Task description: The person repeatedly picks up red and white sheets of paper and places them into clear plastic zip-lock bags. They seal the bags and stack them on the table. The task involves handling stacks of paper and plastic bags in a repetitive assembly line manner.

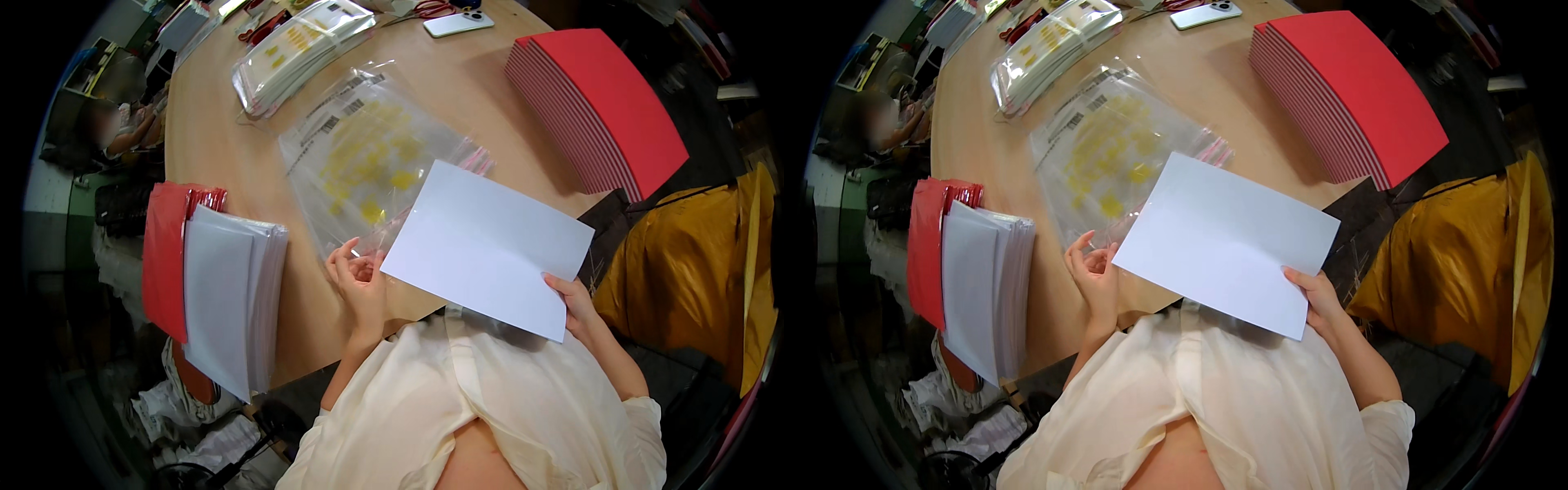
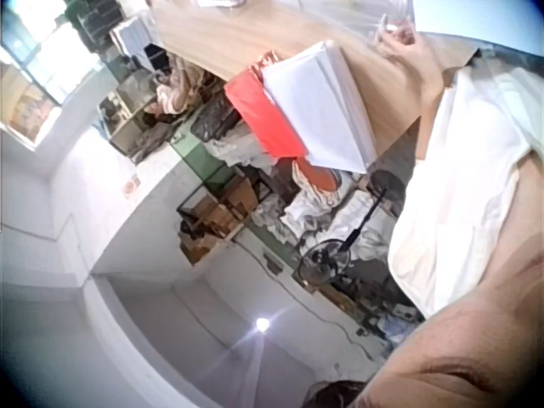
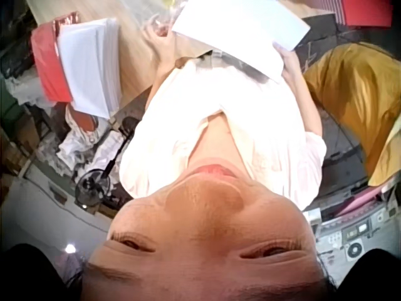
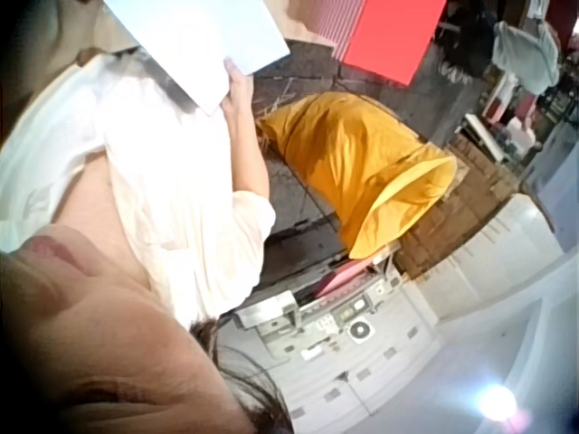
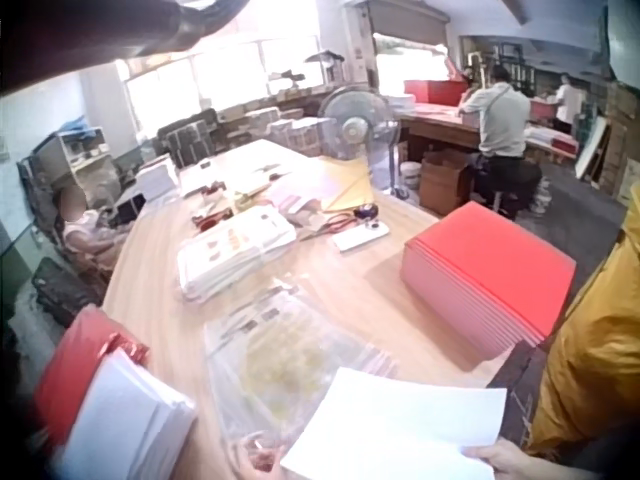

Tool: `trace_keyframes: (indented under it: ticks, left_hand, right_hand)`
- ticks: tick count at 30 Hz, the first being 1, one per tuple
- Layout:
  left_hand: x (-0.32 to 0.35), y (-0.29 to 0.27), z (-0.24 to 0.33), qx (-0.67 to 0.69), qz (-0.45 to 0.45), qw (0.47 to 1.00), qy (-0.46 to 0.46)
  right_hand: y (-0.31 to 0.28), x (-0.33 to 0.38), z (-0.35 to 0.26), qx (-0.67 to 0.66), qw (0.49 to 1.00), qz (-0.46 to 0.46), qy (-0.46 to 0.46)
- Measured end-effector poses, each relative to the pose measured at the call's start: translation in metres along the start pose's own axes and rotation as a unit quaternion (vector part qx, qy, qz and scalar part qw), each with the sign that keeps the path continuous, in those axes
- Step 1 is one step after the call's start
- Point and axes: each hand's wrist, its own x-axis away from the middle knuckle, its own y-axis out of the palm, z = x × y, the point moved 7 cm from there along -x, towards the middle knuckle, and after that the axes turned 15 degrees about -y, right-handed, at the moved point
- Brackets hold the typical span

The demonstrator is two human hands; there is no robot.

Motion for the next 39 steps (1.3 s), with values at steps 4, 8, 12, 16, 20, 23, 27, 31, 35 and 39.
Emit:
trace_keyframes:
  ticks: [4,8,12,16,20,23,27,31,35,39]
  left_hand:
    - [0.001,0.002,-0.01,0.171,-0.08,0.982,-0.028]
    - [0.012,-0.001,0.009,0.247,-0.137,0.957,-0.072]
    - [0.018,-0.006,0.013,0.215,-0.07,0.973,-0.054]
    - [0.02,-0.006,0.008,0.237,-0.05,0.968,-0.07]
    - [0.017,-0.002,-0.004,0.244,-0.083,0.958,-0.125]
    - [0.018,-0.002,-0.013,0.214,-0.1,0.964,-0.122]
    - [0.018,-0.002,-0.017,0.162,-0.085,0.971,-0.155]
    - [0.015,-0.003,-0.021,0.154,-0.08,0.973,-0.151]
    - [0.018,-0.002,-0.01,0.189,-0.057,0.966,-0.168]
    - [0.021,0.002,-0.018,0.198,-0.096,0.959,-0.18]
  right_hand:
    - [-0.001,-0.001,0.003,0.006,1.0,-0.001,0.001]
    - [-0.001,0.0,0.0,0.018,1.0,0.004,-0.016]
    - [0.0,0.0,0.0,0.019,0.999,0.001,-0.041]
    - [0.001,0.002,-0.003,0.035,0.997,0.01,-0.064]
    - [0.005,0.005,-0.007,0.044,0.996,0.02,-0.077]
    - [0.004,0.005,-0.006,0.04,0.996,0.022,-0.071]
    - [0.005,0.004,-0.006,0.039,0.996,0.021,-0.077]
    - [0.004,0.003,-0.005,0.035,0.996,0.015,-0.083]
    - [0.005,0.005,-0.005,0.03,0.996,0.028,-0.075]
    - [0.005,0.002,-0.001,0.015,0.997,0.01,-0.077]
